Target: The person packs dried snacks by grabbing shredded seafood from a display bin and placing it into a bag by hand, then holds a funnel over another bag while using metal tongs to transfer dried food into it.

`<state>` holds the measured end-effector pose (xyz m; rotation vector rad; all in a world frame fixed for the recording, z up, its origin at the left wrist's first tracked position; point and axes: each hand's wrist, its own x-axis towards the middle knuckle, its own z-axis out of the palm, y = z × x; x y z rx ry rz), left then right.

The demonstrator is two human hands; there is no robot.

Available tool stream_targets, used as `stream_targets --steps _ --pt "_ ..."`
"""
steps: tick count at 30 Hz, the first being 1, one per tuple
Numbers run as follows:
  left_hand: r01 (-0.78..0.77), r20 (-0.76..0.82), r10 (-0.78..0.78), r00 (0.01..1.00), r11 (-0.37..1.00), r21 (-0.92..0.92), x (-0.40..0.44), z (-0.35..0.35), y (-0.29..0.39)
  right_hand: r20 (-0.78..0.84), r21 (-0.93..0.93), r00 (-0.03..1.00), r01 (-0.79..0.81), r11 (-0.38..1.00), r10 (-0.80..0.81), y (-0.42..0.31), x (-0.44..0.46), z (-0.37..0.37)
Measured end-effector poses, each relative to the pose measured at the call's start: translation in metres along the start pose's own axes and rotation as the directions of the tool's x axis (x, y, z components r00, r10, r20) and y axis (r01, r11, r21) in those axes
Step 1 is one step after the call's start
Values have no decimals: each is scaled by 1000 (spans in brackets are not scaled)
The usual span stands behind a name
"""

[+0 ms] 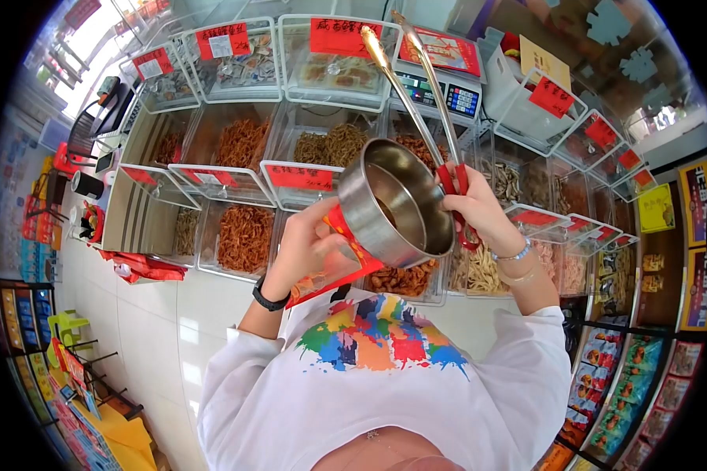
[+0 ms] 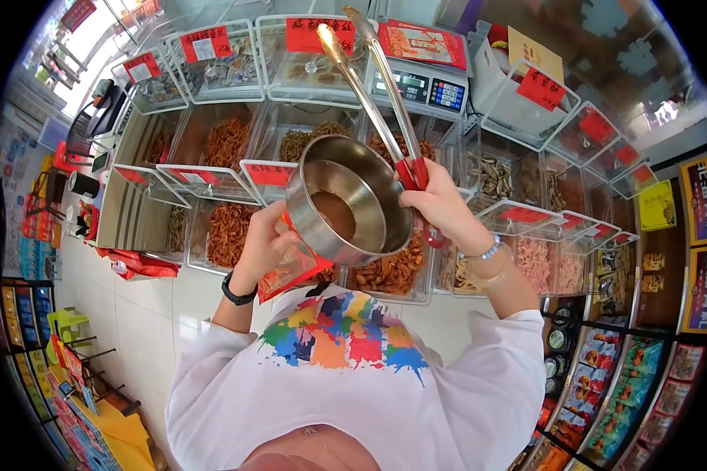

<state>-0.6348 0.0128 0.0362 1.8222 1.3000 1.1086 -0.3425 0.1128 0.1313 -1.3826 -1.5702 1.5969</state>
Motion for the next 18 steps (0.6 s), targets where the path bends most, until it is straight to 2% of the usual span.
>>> stream_targets --steps 2,3,4,6,7,9,10,13,15,17,18 --pt "68 6 -69 998 964 -257 -4 -7 -5 -9 79 997 76 994 -75 11 13 14" --pt "69 1 -72 997 964 -258 -7 -13 -3 -3 75 997 75 994 -75 9 16 22" --pt "195 112 -166 980 914 -355 -11 -21 3 -17 74 998 62 995 -61 6 20 29" --pt "176 194 -112 975 917 -359 -15 -35 -5 -29 64 998 48 997 -46 1 27 47" --pt "180 183 -120 976 916 -359 -19 -43 -5 -16 60 999 47 997 -46 0 31 59" --pt "264 162 -216 963 876 -404 -25 -62 -3 -31 92 981 195 976 -193 4 41 86" --pt "267 147 -226 963 877 -400 -27 -72 -8 -45 14 954 297 955 -296 7 50 100" --pt "263 88 -248 965 918 -298 -33 -105 -24 14 -38 951 309 950 -308 3 73 141" --pt "263 29 -262 965 956 -130 -39 -127 -33 49 -38 996 81 996 -79 -16 79 171" --pt "275 20 -277 961 940 -204 -61 -137 -78 114 -86 985 138 987 -127 -25 93 204" --pt "244 22 -251 968 913 -327 -68 -144 -92 165 -5 986 16 1000 -15 -40 97 220"
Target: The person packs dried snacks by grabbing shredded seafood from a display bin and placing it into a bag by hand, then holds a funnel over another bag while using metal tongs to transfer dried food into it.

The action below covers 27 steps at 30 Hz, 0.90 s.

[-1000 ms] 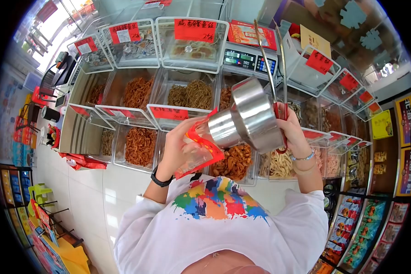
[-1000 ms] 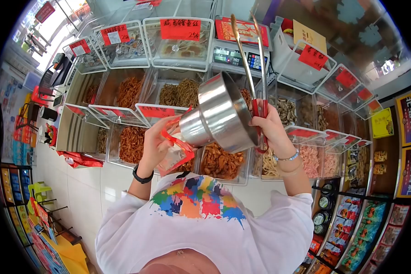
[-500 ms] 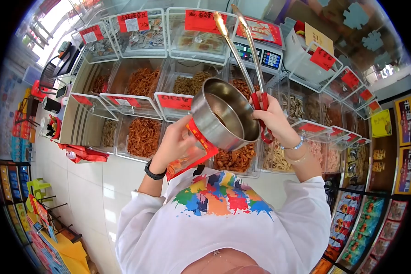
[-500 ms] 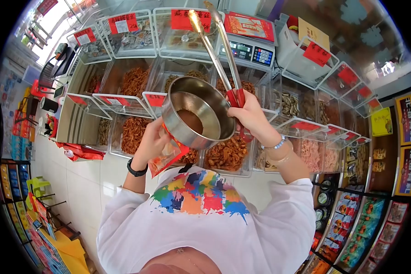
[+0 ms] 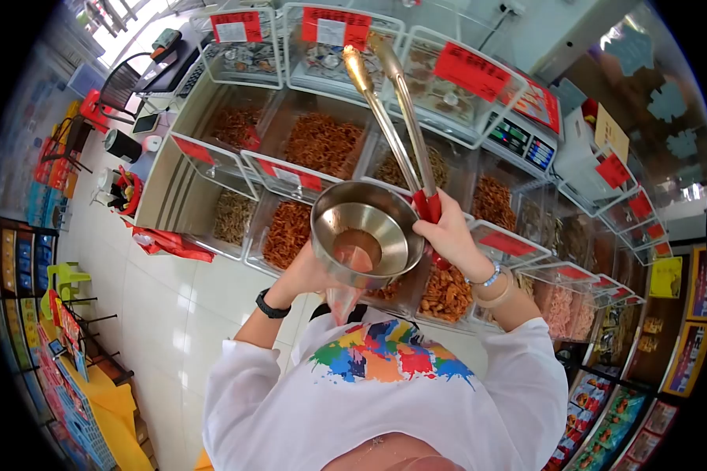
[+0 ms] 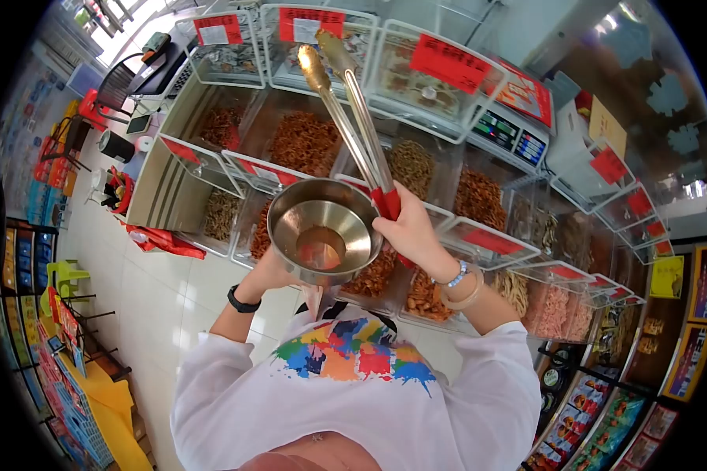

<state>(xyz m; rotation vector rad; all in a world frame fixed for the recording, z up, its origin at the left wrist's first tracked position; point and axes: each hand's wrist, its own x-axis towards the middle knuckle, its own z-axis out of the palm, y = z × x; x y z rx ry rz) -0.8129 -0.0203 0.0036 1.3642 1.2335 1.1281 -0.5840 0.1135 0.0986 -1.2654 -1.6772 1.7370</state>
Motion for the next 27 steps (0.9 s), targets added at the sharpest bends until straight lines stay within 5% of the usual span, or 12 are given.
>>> stream_targets --steps 3,5,7,9,11,14,16,19,23,25,27 --pt "8 29 -2 1000 976 -219 -10 -34 -31 18 -45 987 163 986 -162 13 43 40" --pt "139 -23 -162 987 905 -403 -18 -53 -53 11 -37 989 148 988 -148 12 64 61" --pt "217 -41 -274 961 835 -506 -26 -73 -82 105 -88 993 -35 995 44 1 80 70" --pt "0 -150 -45 988 959 -284 -43 -90 -109 36 -310 996 86 947 -79 5 101 59" --pt "78 -287 -171 942 948 -310 -49 -99 -110 -41 -541 999 0 841 -27 -11 115 39" --pt "144 -370 -216 903 967 -212 -56 -119 -133 -65 -930 976 16 366 -207 -18 143 13" --pt "182 -405 -237 883 969 -169 -59 -130 -149 -16 -997 973 1 75 -230 -20 167 12" --pt "220 -440 -254 861 967 -126 -59 -140 -168 96 -981 977 61 -183 -189 -27 204 28" --pt "241 -453 -258 853 966 -97 -52 -142 -185 345 -771 938 255 -583 -46 -12 246 71" --pt "246 -453 -260 853 965 -89 -49 -141 -191 372 -598 928 216 -772 -28 14 258 95" --pt "255 -449 -263 854 964 -81 -47 -138 -196 398 -586 910 348 -732 115 20 259 108"
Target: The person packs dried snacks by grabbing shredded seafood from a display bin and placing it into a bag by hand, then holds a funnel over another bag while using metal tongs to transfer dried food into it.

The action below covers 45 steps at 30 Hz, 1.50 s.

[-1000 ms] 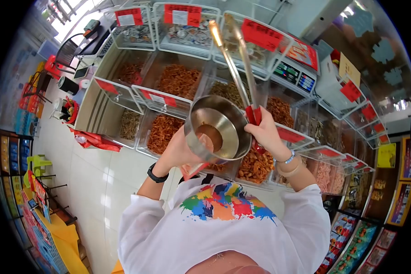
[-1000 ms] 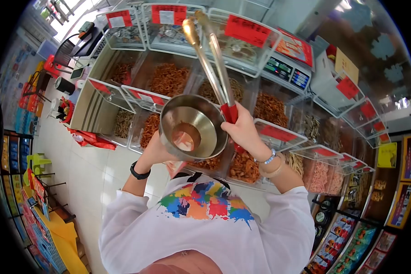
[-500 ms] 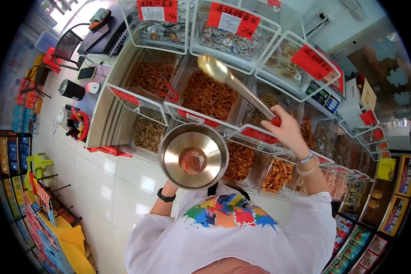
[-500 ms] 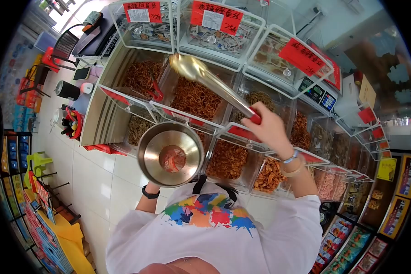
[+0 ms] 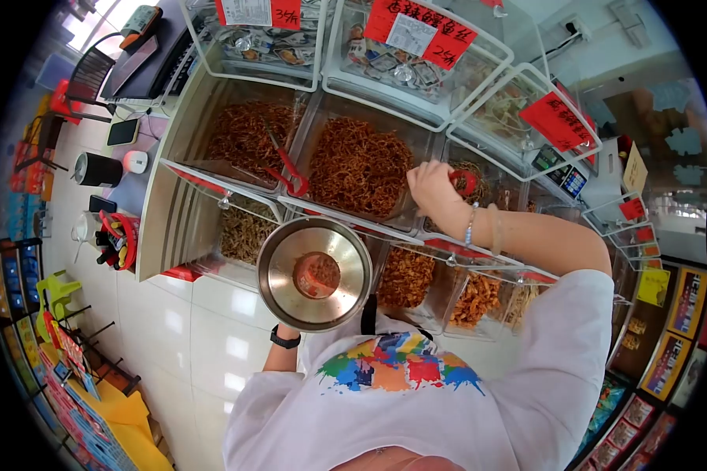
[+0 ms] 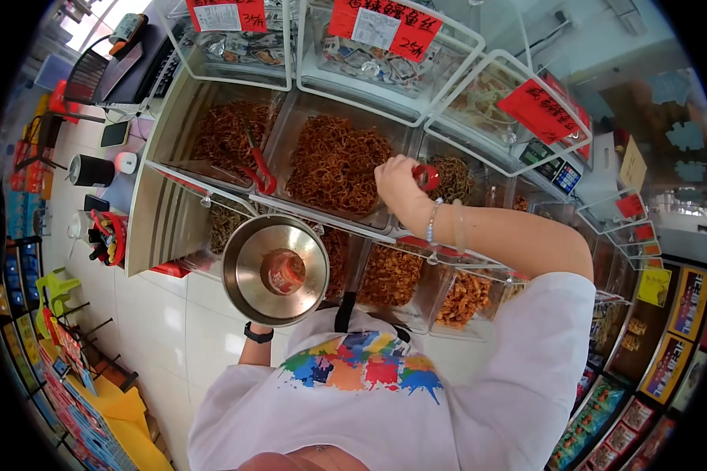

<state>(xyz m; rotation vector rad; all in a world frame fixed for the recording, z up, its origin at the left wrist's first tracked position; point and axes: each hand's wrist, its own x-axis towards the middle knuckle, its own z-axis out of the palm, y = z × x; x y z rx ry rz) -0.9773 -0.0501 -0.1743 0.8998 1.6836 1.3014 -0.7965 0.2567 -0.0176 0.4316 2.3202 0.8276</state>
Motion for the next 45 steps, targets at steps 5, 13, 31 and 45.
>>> stream_targets --steps 5,13,31,45 --pt "10 2 -10 1000 1000 15 -1 5 -6 -110 -19 993 -52 998 50 -32 16 52" --pt "-14 8 14 1000 999 43 10 11 -8 25 553 992 93 828 -127 40 23 43" --pt "-79 -25 81 996 995 63 24 16 -9 -70 480 997 24 877 11 70 17 8" --pt "-88 -74 94 993 993 76 3 6 -12 -38 566 999 21 824 1 44 17 15"
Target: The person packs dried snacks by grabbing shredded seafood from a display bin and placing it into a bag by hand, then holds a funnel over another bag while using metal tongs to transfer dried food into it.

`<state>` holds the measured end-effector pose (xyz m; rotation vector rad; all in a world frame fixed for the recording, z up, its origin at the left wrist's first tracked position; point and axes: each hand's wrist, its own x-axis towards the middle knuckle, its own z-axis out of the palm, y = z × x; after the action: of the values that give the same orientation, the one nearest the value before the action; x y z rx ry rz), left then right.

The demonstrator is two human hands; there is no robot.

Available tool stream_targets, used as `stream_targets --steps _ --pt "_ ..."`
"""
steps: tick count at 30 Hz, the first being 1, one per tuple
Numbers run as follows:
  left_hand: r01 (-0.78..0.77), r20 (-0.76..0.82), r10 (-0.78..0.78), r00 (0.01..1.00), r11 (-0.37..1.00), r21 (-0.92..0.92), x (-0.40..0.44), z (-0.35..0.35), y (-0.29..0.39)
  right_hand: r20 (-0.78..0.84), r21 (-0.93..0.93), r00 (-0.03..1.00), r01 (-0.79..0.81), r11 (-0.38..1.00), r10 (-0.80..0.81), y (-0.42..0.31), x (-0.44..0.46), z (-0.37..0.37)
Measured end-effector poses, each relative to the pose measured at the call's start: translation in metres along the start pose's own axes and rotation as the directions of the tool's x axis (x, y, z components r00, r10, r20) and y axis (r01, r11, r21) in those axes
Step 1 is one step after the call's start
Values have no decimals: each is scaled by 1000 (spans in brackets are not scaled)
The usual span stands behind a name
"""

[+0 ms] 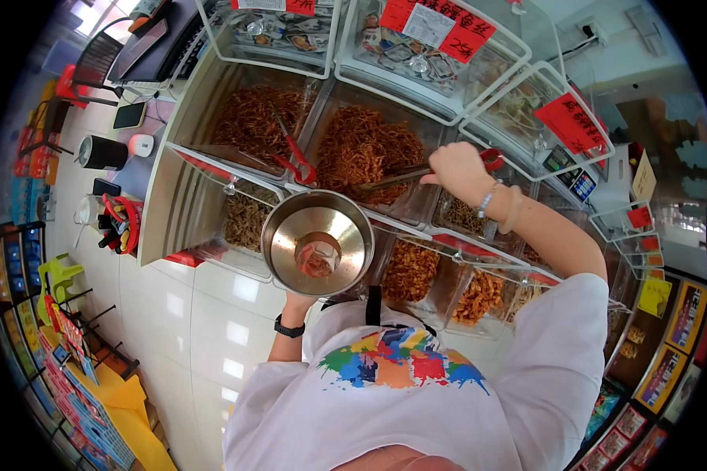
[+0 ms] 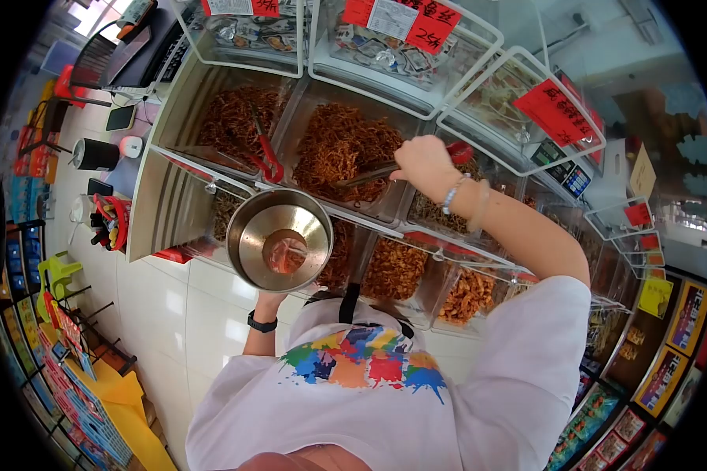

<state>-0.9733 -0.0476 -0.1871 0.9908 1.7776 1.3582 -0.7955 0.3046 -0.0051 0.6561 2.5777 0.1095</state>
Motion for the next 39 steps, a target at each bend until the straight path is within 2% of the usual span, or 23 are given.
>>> stream_targets --steps 3,5,6,9,12,14,16,18,22,23,27,29,33,35,36,38,39 --pt "-25 -72 27 997 999 24 3 -1 6 -94 -27 994 -60 998 57 25 -25 -28" --pt "109 -96 -117 989 991 -77 19 -4 55 -155 -40 984 -93 995 86 44 -42 -36" --pt "-78 -100 85 991 994 71 29 -8 84 -212 -47 971 -125 991 113 52 -50 -40" --pt "-162 -112 173 979 982 96 42 -8 124 -268 -47 953 -157 986 139 66 -76 -55" --pt "-137 -59 152 987 968 208 45 -11 120 -276 -25 937 -231 973 216 68 -97 -68" --pt "-135 -61 148 987 975 178 46 -12 124 -262 0 926 -283 959 273 66 -107 -78" --pt "-132 -62 142 988 980 146 47 -11 126 -347 71 871 -347 935 349 61 -116 -89" --pt "-142 -76 161 984 967 213 48 -10 126 -372 78 859 -348 934 352 60 -122 -96" --pt "-179 -116 198 973 971 157 51 -9 143 -370 122 852 -351 929 370 61 -134 -104" --pt "-175 -78 189 979 972 160 53 -10 145 -374 121 853 -344 931 364 62 -138 -105" --pt "-185 -26 192 981 969 166 60 -14 148 -373 223 847 -314 923 379 55 -165 -117" --pt "-195 -30 202 979 968 158 63 -15 157 -287 323 872 -301 897 396 49 -176 -124" --pt "-246 -2 251 968 953 179 67 -14 155 -288 430 902 -179 885 322 24 -183 -123" --pt "-209 41 205 978 959 189 67 -13 154 -298 388 911 -157 908 284 10 -186 -133" --pt "-199 57 192 980 961 193 68 -13 156 -336 247 924 -104 963 186 2 -190 -144" --pt "-476 60 472 879 873 105 71 -15 179 -403 14 914 -40 999 42 -8 -201 -162" --pt "-483 67 479 875 869 105 71 -13 178 -407 17 912 -49 999 52 -12 -204 -172"
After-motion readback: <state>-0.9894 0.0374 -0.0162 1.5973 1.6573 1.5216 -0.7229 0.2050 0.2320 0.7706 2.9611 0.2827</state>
